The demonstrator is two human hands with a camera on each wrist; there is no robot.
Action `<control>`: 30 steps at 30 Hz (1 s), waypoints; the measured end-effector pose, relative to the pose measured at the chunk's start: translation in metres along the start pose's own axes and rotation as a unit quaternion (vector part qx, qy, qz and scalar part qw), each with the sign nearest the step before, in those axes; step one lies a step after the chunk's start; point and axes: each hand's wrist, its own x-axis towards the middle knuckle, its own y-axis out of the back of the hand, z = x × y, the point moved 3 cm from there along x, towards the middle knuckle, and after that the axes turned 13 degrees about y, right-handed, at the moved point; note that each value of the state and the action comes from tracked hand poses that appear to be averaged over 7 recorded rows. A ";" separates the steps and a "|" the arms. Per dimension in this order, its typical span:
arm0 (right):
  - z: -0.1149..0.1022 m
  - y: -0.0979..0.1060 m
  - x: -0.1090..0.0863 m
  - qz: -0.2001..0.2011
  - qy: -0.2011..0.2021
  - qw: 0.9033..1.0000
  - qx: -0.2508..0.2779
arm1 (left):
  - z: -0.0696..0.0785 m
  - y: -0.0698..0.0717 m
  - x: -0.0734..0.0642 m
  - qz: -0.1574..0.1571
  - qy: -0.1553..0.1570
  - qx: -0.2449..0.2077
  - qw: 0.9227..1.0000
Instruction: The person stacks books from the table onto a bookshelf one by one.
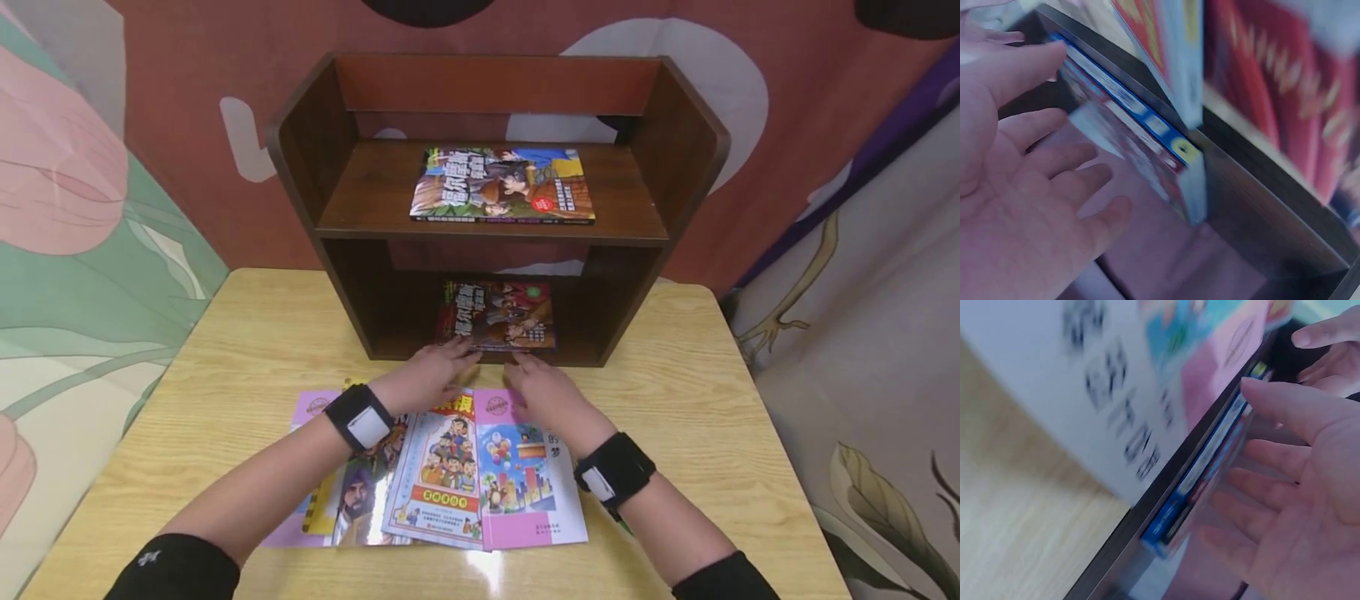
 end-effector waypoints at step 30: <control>-0.102 -0.046 -0.062 -0.076 -0.099 0.992 0.015 | 0.052 -0.032 -0.059 -0.043 -0.064 0.104 0.992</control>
